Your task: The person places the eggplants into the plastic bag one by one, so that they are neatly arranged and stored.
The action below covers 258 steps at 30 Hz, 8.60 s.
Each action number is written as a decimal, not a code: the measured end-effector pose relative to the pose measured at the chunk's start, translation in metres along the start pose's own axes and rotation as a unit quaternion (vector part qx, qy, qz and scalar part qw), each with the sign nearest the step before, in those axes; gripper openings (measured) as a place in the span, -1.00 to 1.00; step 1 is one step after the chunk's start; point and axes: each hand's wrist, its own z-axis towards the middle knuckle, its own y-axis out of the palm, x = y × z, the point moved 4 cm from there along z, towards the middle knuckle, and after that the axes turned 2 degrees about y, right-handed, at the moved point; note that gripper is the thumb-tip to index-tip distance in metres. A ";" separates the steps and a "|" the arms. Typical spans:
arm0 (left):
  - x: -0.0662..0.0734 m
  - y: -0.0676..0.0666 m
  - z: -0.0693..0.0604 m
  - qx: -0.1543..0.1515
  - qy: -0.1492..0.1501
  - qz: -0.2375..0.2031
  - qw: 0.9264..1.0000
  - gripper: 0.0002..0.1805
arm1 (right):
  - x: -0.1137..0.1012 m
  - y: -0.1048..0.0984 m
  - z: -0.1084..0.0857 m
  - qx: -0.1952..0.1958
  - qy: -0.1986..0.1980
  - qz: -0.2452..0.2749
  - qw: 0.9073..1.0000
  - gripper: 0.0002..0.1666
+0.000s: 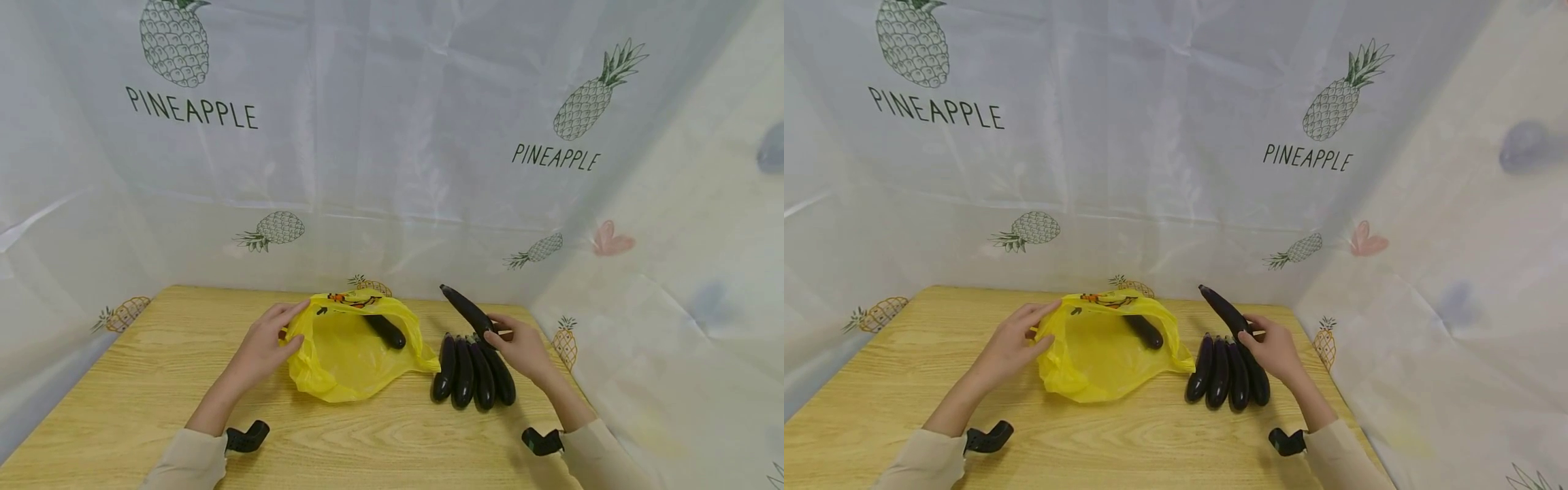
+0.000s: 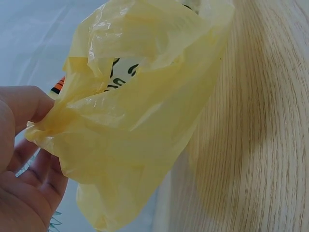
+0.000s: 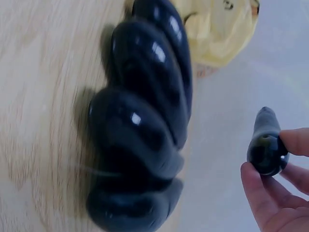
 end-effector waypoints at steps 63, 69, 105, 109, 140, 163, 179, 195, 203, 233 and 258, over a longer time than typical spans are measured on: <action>0.001 -0.001 0.003 0.002 0.003 -0.004 1.000 -0.22 | -0.082 0.097 -0.010 -0.049 -0.049 0.055 0.996 -0.49; 0.002 -0.002 0.002 0.001 -0.003 -0.002 1.000 -0.21 | -0.086 0.108 -0.001 -0.051 -0.056 0.059 0.995 -0.48; 0.000 -0.001 0.002 0.000 0.007 0.005 1.000 -0.22 | -0.095 0.159 0.018 -0.033 -0.042 0.061 0.997 -0.45; 0.000 0.000 0.002 -0.001 0.009 0.005 1.000 -0.22 | -0.094 0.163 0.020 -0.029 -0.036 0.061 0.997 -0.46; 0.002 0.002 0.004 -0.006 0.008 -0.011 1.000 -0.21 | -0.088 0.175 0.025 -0.057 -0.035 0.020 0.998 -0.35; 0.002 0.000 0.002 -0.004 0.010 -0.009 1.000 -0.22 | -0.087 0.183 0.035 -0.022 0.005 0.007 1.000 -0.44; 0.002 0.000 0.001 -0.006 0.008 -0.008 1.000 -0.23 | -0.086 0.188 0.038 -0.004 0.034 0.005 0.999 -0.47; 0.003 -0.002 0.001 -0.005 0.012 -0.004 1.000 -0.24 | -0.095 0.170 0.029 -0.036 0.004 0.056 0.998 -0.41; 0.001 -0.001 0.001 -0.005 0.010 -0.003 1.000 -0.23 | -0.102 0.143 0.021 -0.035 -0.035 0.068 0.996 -0.44; -0.002 0.002 0.001 -0.007 0.008 -0.002 1.000 -0.23 | -0.013 0.023 -0.042 0.071 -0.014 -0.026 0.997 -0.47; 0.001 0.004 0.000 -0.007 0.008 0.006 1.000 -0.23 | 0.043 0.028 -0.067 0.039 0.036 -0.088 0.995 -0.33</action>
